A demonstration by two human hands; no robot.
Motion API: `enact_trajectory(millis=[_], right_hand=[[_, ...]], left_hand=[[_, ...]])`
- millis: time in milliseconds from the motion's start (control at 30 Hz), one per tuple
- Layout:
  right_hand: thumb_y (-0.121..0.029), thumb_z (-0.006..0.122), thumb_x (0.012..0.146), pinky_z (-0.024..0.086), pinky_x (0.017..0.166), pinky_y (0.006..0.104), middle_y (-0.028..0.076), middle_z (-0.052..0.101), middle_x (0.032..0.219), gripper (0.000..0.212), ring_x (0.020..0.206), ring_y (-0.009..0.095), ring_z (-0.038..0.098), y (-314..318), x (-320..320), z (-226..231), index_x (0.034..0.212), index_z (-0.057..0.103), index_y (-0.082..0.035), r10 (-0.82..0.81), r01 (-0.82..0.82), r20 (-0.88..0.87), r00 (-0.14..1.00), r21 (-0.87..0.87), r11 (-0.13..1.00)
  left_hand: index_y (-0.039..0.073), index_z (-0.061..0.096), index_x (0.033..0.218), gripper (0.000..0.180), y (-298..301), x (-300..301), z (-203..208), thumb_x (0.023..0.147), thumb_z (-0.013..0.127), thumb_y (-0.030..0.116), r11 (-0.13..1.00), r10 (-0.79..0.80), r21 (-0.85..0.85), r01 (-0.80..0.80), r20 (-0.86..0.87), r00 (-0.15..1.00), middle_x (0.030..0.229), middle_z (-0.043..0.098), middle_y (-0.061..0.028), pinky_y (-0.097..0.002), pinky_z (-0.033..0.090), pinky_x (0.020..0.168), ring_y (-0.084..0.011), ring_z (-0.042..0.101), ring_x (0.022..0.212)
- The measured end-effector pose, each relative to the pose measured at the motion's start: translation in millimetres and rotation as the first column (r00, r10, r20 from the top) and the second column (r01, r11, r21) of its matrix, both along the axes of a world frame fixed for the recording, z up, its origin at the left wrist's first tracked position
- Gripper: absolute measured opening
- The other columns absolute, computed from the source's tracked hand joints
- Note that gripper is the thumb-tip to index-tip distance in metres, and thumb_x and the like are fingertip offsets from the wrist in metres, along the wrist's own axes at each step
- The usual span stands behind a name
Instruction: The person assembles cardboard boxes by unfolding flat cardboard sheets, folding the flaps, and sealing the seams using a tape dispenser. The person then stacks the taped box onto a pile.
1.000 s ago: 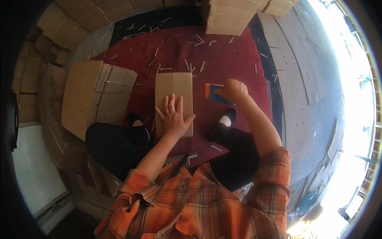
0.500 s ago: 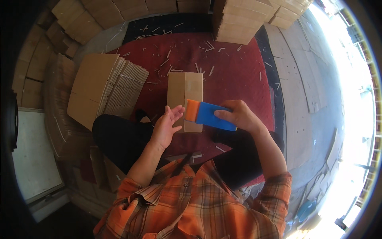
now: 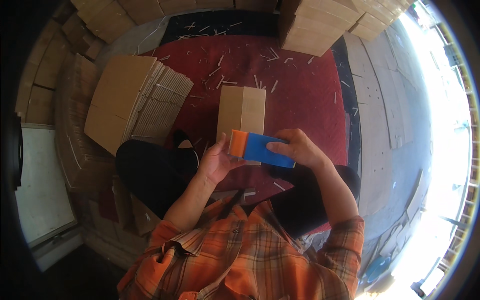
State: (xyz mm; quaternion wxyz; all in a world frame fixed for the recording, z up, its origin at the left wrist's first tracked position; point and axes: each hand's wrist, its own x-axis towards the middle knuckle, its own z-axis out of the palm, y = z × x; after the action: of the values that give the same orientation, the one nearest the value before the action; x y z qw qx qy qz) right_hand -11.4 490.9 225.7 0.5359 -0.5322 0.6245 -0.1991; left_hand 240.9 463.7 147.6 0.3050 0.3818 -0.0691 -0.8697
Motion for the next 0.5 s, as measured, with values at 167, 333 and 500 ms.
enact_trajectory(millis=[167, 333, 500], right_hand=[[-0.058, 0.067, 0.082, 0.054, 0.076, 0.0373, 0.016, 0.069, 0.088, 0.065, 0.082, 0.026, 0.068, -6.7, 11.4, -2.9, 0.104, 0.069, 0.003, 0.063, -0.061, -0.095, 0.993, 0.028, 0.998], [-0.038, 0.071, 0.082, 0.053, 0.075, 0.0354, 0.018, 0.069, 0.086, 0.046, 0.080, 0.025, 0.069, -21.4, 26.4, 11.9, 0.103, 0.069, 0.003, 0.080, -0.062, -0.196, 0.977, 0.096, 0.994], [-0.041, 0.070, 0.083, 0.055, 0.074, 0.0355, 0.016, 0.070, 0.086, 0.046, 0.078, 0.025, 0.069, -37.8, 35.7, -6.8, 0.102, 0.071, 0.001, 0.215, -0.194, -0.354, 0.910, 0.095, 0.976]], left_hand=[[0.007, 0.069, 0.099, 0.031, -1.9, 0.3, -16.9, 0.090, 0.068, 0.037, 0.992, 0.093, -0.101, -0.070, 0.243, 0.966, 0.089, 0.067, -0.0005, -0.0327, 0.050, 0.076, -0.0113, 0.062, 0.085], [0.006, 0.071, 0.089, 0.018, -22.4, 35.5, -38.4, 0.093, 0.066, 0.023, 0.933, 0.323, -0.315, -0.172, 0.529, 0.784, 0.078, 0.065, 0.0024, -0.0211, 0.045, 0.067, -0.0060, 0.058, 0.072], [0.003, 0.071, 0.094, 0.018, -23.2, 40.6, -79.3, 0.093, 0.066, 0.020, 0.886, 0.436, -0.424, -0.187, 0.624, 0.648, 0.085, 0.068, 0.0007, -0.0208, 0.047, 0.068, -0.0051, 0.055, 0.071]])
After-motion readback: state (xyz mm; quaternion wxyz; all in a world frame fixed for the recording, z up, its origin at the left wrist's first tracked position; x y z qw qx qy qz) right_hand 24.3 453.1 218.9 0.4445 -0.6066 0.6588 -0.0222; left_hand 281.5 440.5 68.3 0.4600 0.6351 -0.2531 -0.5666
